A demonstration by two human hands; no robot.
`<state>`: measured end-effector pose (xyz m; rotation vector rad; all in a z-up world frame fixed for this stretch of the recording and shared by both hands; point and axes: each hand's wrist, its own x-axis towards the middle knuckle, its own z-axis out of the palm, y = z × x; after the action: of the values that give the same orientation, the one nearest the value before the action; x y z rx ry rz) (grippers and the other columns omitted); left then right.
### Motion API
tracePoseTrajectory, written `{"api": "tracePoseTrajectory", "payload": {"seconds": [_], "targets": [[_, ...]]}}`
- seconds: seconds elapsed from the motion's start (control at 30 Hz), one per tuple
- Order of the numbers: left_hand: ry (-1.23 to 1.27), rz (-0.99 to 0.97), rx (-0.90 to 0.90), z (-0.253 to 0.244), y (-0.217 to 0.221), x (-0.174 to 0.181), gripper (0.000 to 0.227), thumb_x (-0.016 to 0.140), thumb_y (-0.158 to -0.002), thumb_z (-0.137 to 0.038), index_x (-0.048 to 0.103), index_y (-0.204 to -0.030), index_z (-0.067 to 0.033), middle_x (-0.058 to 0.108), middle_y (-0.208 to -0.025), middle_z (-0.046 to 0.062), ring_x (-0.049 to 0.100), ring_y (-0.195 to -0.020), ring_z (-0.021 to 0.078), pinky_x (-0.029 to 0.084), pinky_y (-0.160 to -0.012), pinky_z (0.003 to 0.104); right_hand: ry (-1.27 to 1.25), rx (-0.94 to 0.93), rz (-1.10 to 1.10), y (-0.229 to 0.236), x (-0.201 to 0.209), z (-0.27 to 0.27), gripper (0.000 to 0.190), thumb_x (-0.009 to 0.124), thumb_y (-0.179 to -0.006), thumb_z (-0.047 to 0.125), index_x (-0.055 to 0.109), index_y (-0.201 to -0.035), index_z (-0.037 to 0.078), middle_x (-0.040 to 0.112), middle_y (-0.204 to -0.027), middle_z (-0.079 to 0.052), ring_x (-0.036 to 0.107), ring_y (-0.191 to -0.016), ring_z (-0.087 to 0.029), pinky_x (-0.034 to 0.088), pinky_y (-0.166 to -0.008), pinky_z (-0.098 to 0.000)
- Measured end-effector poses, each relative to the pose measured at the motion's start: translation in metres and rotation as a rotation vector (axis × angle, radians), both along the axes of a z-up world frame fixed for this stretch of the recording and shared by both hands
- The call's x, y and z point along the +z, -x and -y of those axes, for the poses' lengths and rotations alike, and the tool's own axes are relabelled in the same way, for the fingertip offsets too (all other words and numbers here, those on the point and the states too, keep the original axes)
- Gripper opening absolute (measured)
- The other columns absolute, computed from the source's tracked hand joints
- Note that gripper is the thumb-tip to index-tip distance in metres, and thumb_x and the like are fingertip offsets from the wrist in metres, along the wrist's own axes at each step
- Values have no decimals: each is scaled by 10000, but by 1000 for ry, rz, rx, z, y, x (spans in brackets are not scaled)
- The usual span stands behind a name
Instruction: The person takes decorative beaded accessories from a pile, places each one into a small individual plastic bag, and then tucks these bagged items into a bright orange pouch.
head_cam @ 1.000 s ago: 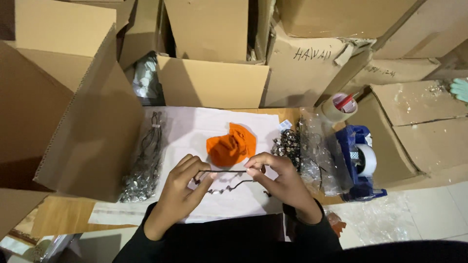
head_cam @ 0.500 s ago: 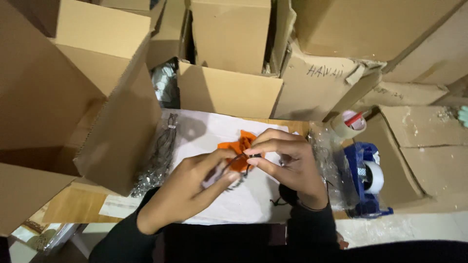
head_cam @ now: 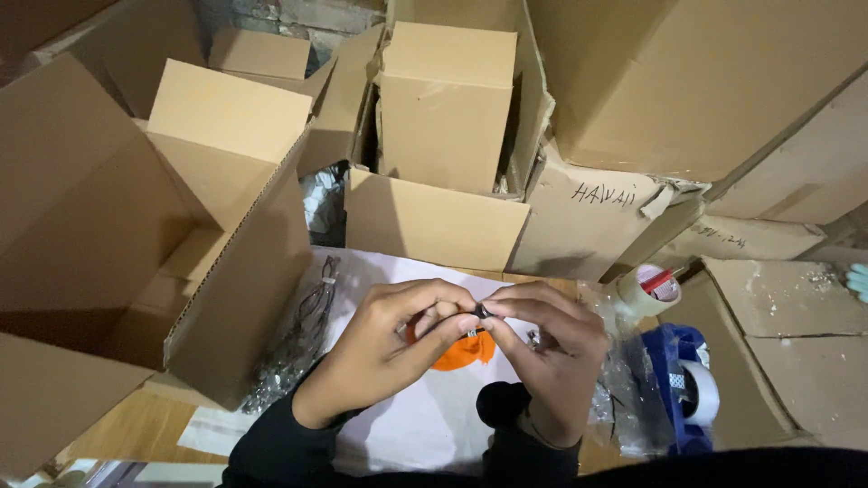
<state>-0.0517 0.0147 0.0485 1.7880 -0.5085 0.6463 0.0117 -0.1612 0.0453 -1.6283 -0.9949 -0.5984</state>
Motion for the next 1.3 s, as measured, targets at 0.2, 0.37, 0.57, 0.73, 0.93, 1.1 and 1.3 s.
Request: {"api": "tracePoseTrajectory", "payload": {"seconds": [0.2,0.37,0.57,0.73,0.93,1.1,1.3], "targets": [[41,105,109,0,-22,-14,87,645,-983,-117,687,-970,-41,632,-812,36,552,-673,139,470,-644,268,62,-102,0,-11,-6,-10,66,738,-880,27,759,-941,16,752,-914,-111,720,-829,-196,547,-772,-268],[7,226,242,2,-32,-18,68,639,-968,-60,675,-986,-5,743,-888,91,699,-740,196,546,-700,306,95,-223,219,-21,-12,-26,79,663,-942,-51,716,-992,-22,712,-938,-147,707,-843,-247,567,-764,-318],[-21,171,268,1,-42,-29,90,578,-1004,-63,655,-991,-20,682,-849,72,628,-726,193,487,-709,317,254,-220,254,-35,-19,-29,82,515,-1041,31,580,-1007,-5,629,-972,-144,623,-900,-295,476,-827,-374],[15,166,200,-1,-54,-34,191,558,-986,-21,734,-1057,-44,624,-661,154,586,-553,351,495,-536,409,-17,162,-4,-62,-24,-26,137,538,-1019,38,616,-911,5,625,-782,-116,590,-704,-248,520,-690,-359],[-2,139,52,-8,-60,-30,229,502,-1009,-48,707,-1107,-19,606,-723,199,578,-613,407,490,-589,453,-163,538,-345,-102,-56,-25,132,584,-1008,106,555,-926,6,571,-831,-137,631,-786,-225,562,-693,-349],[-44,160,64,-10,-57,-29,243,502,-1022,-76,714,-1139,-48,579,-710,143,572,-620,332,498,-599,422,-146,550,-333,-93,-43,-21,186,589,-996,79,645,-994,-98,608,-868,-204,653,-744,-231,598,-590,-332],[-154,185,95,-9,-54,-30,239,503,-999,-33,700,-1133,-15,553,-687,165,596,-626,409,499,-573,462,-146,487,-345,-90,-45,-18,174,592,-976,16,679,-950,-133,608,-782,-204,679,-660,-241,590,-557,-328]]}}
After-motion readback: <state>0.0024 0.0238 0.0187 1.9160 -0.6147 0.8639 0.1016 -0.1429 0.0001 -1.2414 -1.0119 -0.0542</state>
